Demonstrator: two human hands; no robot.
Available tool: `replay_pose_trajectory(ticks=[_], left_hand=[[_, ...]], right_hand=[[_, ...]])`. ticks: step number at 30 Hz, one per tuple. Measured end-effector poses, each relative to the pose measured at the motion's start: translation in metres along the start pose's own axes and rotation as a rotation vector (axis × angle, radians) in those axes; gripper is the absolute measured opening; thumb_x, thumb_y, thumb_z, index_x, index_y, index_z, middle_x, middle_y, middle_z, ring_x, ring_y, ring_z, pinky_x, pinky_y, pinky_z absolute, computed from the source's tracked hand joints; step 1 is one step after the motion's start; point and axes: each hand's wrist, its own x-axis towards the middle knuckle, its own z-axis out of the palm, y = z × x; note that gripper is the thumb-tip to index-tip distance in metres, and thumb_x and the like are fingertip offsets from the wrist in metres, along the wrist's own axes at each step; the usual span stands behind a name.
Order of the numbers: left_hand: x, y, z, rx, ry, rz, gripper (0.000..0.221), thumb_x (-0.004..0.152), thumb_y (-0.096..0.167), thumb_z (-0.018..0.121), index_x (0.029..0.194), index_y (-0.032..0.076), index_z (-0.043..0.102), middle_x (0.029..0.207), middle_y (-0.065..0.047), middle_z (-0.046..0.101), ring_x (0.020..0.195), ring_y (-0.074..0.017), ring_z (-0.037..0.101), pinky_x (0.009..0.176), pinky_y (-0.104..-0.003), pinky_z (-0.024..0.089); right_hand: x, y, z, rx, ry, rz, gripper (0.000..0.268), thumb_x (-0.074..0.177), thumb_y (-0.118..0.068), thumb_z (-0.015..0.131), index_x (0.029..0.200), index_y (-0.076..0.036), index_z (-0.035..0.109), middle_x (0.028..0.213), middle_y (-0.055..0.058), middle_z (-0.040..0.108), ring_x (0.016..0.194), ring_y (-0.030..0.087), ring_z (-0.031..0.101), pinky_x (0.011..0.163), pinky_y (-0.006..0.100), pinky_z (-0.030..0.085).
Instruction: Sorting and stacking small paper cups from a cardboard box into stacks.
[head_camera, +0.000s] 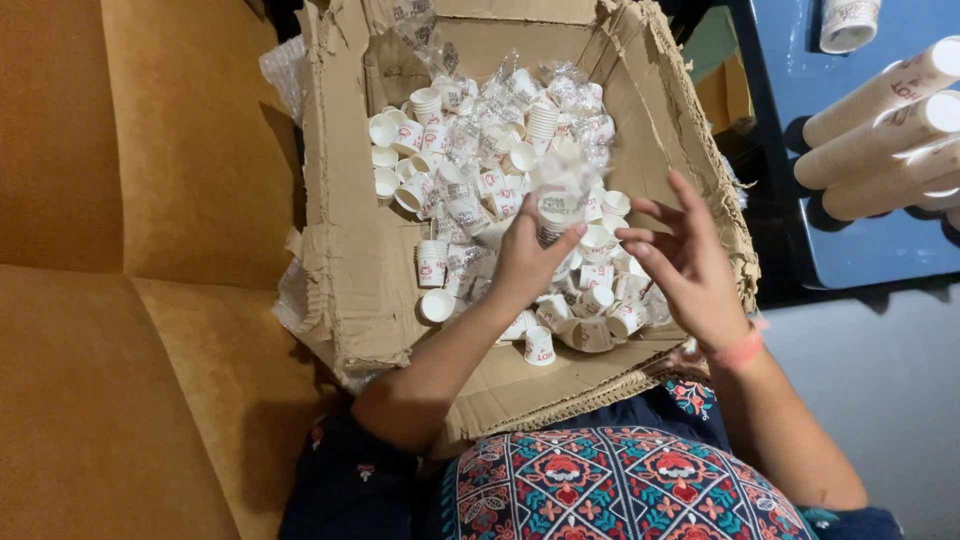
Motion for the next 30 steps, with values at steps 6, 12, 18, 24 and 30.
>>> replay_pose_trajectory(ticks=[6,12,18,24,30], left_hand=[[0.002,0.026,-0.009,0.094,-0.098,-0.058,0.062,0.083,0.028,0.080,0.137,0.008,0.056,0.116,-0.015,0.073,0.104,-0.0270,0.074,0.089,-0.037,0.059],[-0.008,0.030,-0.009,0.185,-0.285,0.176,0.071,0.081,0.030,0.081,0.145,0.011,0.057,0.134,-0.015,0.065,0.123,-0.0291,0.067,0.106,-0.042,0.055],[-0.015,0.016,-0.001,0.194,-0.422,0.224,0.072,0.085,0.036,0.077,0.146,0.008,0.051,0.144,-0.018,0.059,0.133,-0.0318,0.059,0.113,-0.043,0.047],[-0.011,0.034,-0.009,-0.002,-0.339,0.233,0.059,0.086,0.021,0.076,0.141,0.008,0.056,0.137,-0.015,0.066,0.132,-0.0304,0.064,0.114,-0.043,0.049],[-0.014,0.039,-0.011,0.063,-0.329,0.266,0.059,0.086,0.022,0.078,0.138,0.008,0.056,0.134,-0.016,0.066,0.127,-0.0335,0.064,0.108,-0.042,0.051]], right_hand=[[0.006,-0.007,0.008,-0.448,-0.064,-0.196,0.083,0.092,-0.001,0.068,0.161,-0.002,0.023,0.162,0.020,0.035,0.135,0.029,0.058,0.105,0.037,0.052],[0.005,-0.005,0.004,-0.439,-0.016,-0.095,0.067,0.089,-0.007,0.071,0.150,-0.003,0.044,0.138,0.013,0.059,0.110,0.022,0.066,0.095,0.034,0.056],[0.003,0.007,0.006,-0.760,0.029,-0.284,0.014,0.084,-0.007,0.076,0.097,-0.005,0.071,0.097,0.007,0.072,0.085,0.021,0.070,0.075,0.032,0.055],[0.006,-0.015,0.006,-0.928,-0.276,-0.408,0.025,0.083,-0.008,0.064,0.105,0.002,0.070,0.108,0.015,0.069,0.093,0.034,0.062,0.084,0.043,0.051],[0.007,0.005,0.002,-0.853,-0.324,-0.439,0.022,0.092,-0.012,0.060,0.108,0.002,0.068,0.118,0.018,0.066,0.105,0.036,0.063,0.090,0.044,0.051]])
